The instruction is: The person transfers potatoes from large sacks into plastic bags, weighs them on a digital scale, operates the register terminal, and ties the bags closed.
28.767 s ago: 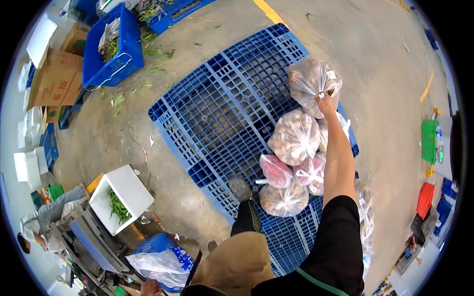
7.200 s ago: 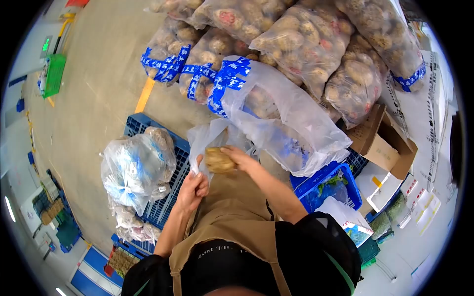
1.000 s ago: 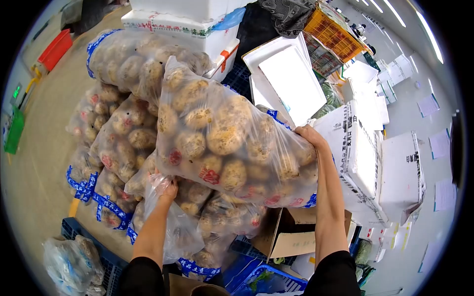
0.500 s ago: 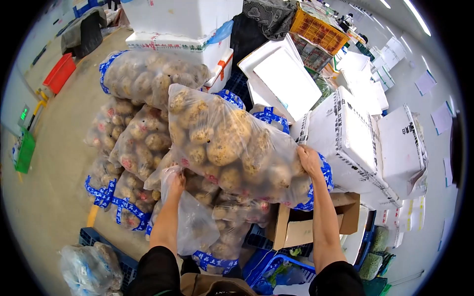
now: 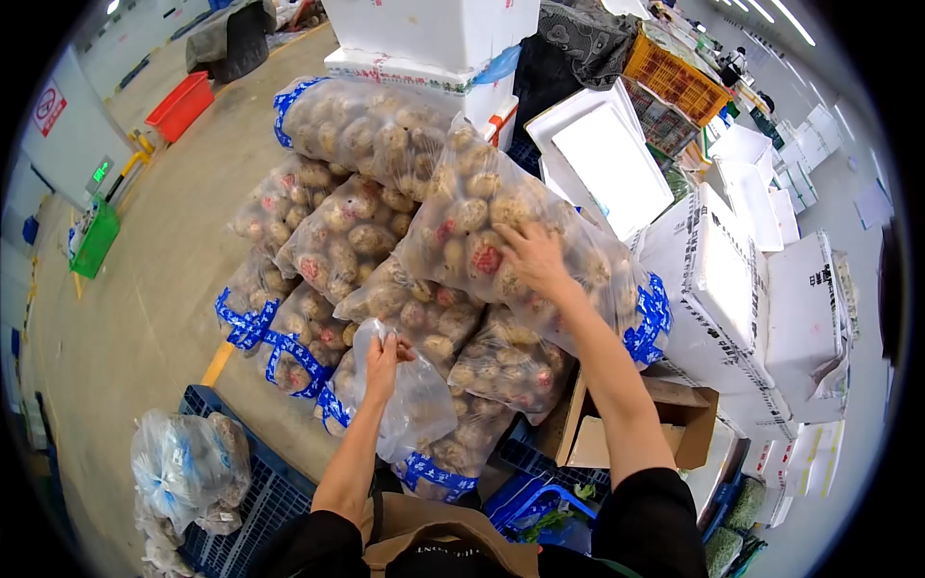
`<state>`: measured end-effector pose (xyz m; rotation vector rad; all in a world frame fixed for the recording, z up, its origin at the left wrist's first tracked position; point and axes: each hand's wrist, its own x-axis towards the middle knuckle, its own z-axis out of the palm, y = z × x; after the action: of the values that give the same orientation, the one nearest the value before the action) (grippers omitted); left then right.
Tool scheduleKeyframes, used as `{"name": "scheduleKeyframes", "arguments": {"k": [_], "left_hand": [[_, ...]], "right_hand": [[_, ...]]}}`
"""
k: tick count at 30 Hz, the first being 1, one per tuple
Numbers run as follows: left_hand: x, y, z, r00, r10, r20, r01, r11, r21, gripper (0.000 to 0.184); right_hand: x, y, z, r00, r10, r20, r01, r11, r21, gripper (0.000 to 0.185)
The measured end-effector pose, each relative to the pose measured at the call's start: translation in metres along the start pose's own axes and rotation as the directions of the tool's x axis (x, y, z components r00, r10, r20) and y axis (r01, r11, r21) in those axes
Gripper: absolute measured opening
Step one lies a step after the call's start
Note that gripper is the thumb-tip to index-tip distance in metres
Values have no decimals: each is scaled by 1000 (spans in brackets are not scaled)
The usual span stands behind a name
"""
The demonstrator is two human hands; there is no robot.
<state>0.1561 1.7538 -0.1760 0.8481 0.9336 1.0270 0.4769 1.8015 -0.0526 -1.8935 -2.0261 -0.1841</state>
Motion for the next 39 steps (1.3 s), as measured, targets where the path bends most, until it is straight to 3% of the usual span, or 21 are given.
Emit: {"name": "scheduleKeyframes", "arguments": {"k": [3, 7, 13, 15, 18, 20, 23, 26, 29, 30, 34, 39], "left_hand": [[11, 26, 22, 995, 55, 85, -55, 998, 6, 54], [42, 32, 50, 962, 218, 165, -252, 942, 222, 52], [87, 36, 107, 855, 422, 300, -516, 643, 566, 48], [96, 24, 124, 824, 464, 325, -547, 505, 668, 50], [107, 0, 153, 820, 517, 246, -519, 491, 700, 53], [105, -5, 174, 883, 424, 202, -421, 522, 742, 58], [108, -27, 195, 842, 530, 98, -413, 517, 749, 65], [109, -22, 201, 879, 474, 57, -319, 494, 809, 69], [103, -10, 205, 912, 410, 6, -231, 501, 834, 71], [106, -13, 203, 911, 412, 27, -242, 481, 842, 72], [104, -1, 202, 922, 384, 52, -236, 452, 860, 70], [105, 0, 209, 943, 334, 4, -137, 376, 916, 69]], "right_hand": [[24, -14, 15, 993, 103, 53, -98, 990, -99, 42], [39, -15, 22, 978, 158, 134, -137, 979, -148, 45], [13, -1, 25, 999, -14, 37, 22, 971, -236, 41], [12, 0, 24, 999, 12, 48, 1, 966, -260, 40], [18, -3, 24, 996, 55, 71, -35, 967, -251, 44], [24, -6, 25, 993, 79, 84, -54, 962, -268, 47], [29, -5, 34, 988, 127, 90, -95, 950, -297, 47], [26, -3, 32, 985, 134, 104, -105, 964, -246, 49], [19, -6, 8, 993, 79, 87, -63, 984, -168, 35], [23, -11, 4, 984, 125, 130, -93, 969, -229, 34], [26, 4, 33, 994, 69, 80, -45, 961, -272, 17], [-11, 33, 33, 999, -12, 34, 19, 975, -223, 16]]}}
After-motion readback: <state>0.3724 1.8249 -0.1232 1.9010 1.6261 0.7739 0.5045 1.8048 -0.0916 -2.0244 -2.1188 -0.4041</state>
